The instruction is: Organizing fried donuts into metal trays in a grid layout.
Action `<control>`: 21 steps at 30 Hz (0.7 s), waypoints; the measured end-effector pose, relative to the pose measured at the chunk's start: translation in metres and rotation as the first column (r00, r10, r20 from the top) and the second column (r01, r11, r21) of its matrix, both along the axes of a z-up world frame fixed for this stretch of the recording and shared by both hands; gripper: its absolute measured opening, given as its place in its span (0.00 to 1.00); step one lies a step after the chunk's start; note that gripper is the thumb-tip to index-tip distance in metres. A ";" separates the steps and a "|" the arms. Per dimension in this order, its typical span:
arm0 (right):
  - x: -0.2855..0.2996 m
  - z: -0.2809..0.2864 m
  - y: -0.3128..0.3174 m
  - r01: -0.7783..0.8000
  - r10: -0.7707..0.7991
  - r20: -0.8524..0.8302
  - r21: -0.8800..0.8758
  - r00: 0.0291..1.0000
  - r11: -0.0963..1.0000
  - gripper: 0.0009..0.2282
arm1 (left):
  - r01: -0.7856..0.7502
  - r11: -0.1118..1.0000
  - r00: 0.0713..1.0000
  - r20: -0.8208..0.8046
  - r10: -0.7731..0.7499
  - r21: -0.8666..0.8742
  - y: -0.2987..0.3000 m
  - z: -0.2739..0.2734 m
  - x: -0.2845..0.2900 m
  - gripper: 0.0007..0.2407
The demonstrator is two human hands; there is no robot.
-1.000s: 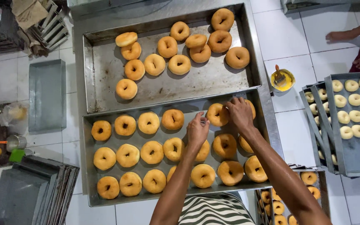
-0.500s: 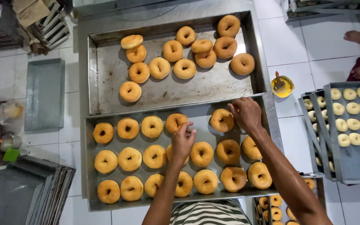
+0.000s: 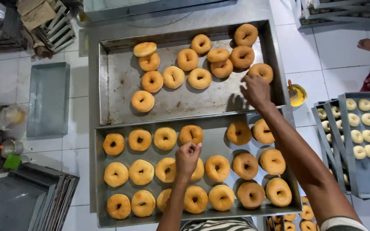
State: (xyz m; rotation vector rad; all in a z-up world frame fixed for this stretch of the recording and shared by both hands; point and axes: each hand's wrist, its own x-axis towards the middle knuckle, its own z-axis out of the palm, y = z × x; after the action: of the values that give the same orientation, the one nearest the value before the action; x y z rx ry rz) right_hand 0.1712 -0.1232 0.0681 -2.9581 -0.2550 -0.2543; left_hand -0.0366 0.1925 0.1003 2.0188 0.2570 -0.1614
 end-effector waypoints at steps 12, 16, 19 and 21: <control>0.044 -0.011 0.062 -0.067 0.059 -0.074 -0.109 0.996 0.992 0.13 | -0.037 0.989 0.999 0.021 0.041 -0.146 0.023 0.018 0.006 0.09; 0.016 0.001 0.063 -0.095 0.083 -0.084 -0.148 0.993 0.984 0.12 | -0.008 0.992 0.990 0.139 0.026 -0.128 0.022 0.005 0.007 0.09; -0.008 0.015 0.058 -0.140 0.125 -0.122 -0.124 0.985 0.982 0.08 | 0.016 0.994 0.998 0.066 -0.009 -0.105 0.016 0.005 0.011 0.14; -0.022 0.021 0.051 -0.182 0.179 -0.129 -0.018 0.976 0.983 0.08 | 0.032 0.996 0.999 0.039 -0.028 -0.087 0.011 0.017 0.015 0.17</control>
State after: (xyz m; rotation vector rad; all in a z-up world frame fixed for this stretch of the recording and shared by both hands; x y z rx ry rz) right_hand 0.1497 -0.0720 0.0895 -2.9402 -0.5113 -0.0398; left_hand -0.0218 0.2031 0.1172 1.9378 0.1926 -0.1505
